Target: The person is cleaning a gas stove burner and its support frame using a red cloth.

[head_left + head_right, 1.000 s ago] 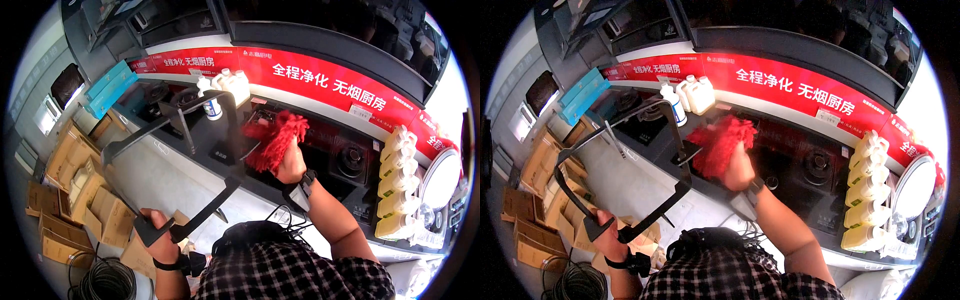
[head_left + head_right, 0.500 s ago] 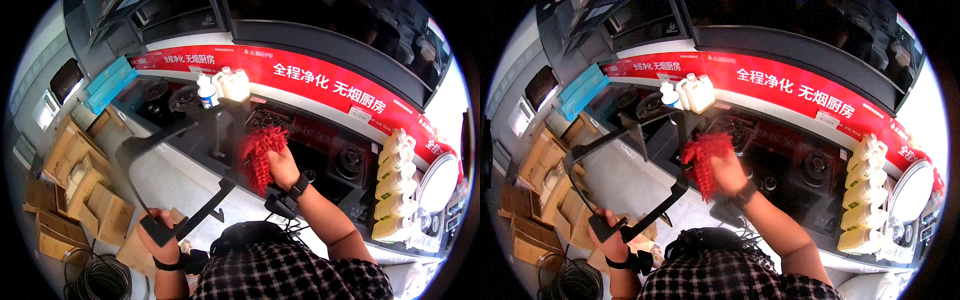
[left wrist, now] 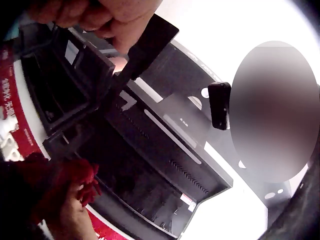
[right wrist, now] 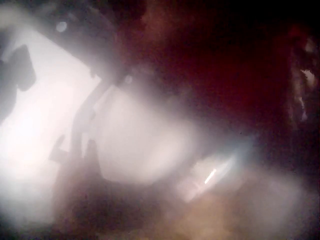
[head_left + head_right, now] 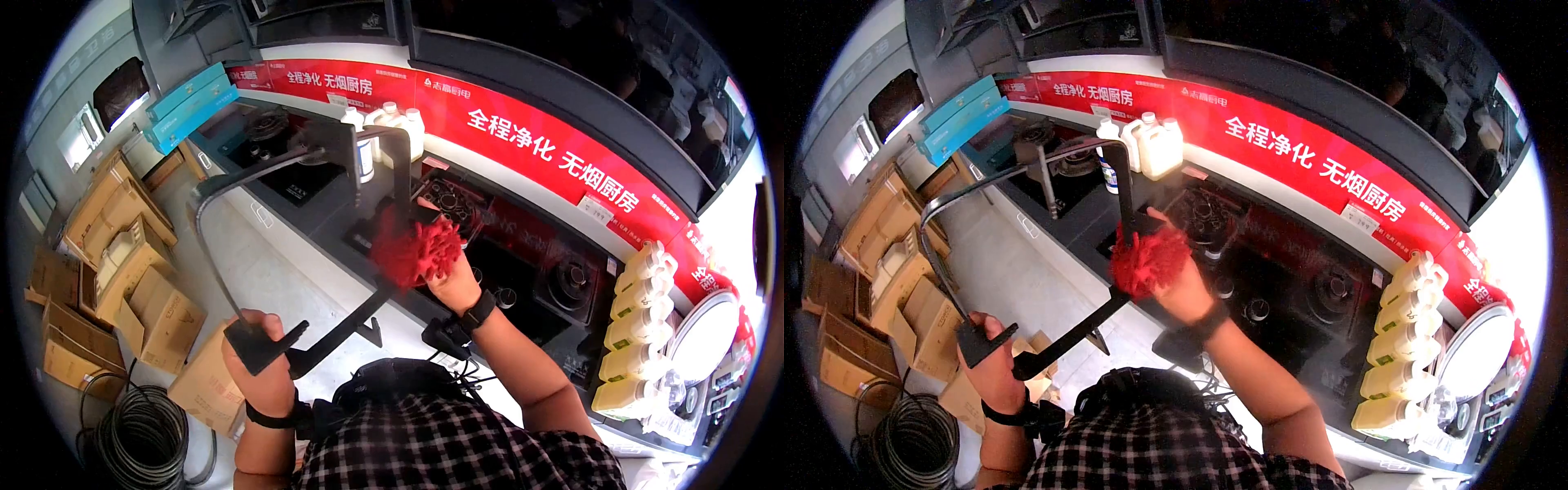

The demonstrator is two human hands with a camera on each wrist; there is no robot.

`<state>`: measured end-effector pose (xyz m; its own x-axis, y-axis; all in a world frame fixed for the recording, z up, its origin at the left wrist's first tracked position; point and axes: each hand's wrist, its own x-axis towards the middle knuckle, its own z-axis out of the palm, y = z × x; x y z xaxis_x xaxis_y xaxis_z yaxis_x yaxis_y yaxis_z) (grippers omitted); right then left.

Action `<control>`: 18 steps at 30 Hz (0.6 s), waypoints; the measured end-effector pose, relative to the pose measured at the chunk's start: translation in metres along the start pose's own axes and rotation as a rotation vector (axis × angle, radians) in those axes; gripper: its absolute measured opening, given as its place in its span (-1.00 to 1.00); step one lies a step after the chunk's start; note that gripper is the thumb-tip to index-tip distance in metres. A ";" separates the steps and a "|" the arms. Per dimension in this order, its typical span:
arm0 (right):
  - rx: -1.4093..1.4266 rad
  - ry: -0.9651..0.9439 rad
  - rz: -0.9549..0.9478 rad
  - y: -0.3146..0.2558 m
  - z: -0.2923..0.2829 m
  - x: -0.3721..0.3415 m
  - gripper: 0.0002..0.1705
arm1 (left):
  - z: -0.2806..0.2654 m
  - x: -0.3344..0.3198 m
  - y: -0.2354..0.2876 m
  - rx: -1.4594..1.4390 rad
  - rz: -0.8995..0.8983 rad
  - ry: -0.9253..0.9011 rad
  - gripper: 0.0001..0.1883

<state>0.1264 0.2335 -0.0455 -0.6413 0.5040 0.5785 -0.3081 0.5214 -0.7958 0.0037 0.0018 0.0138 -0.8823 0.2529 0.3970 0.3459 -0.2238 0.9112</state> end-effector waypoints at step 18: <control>0.726 0.313 0.692 0.012 0.043 0.009 -0.62 | 0.001 -0.004 0.004 0.181 0.379 -0.301 -0.80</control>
<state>0.0866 0.2143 -0.0575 -0.6596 0.7442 -0.1051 -0.3578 -0.4339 -0.8269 0.0085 0.0006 0.0164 -0.5622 0.4512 0.6931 0.6970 -0.1925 0.6907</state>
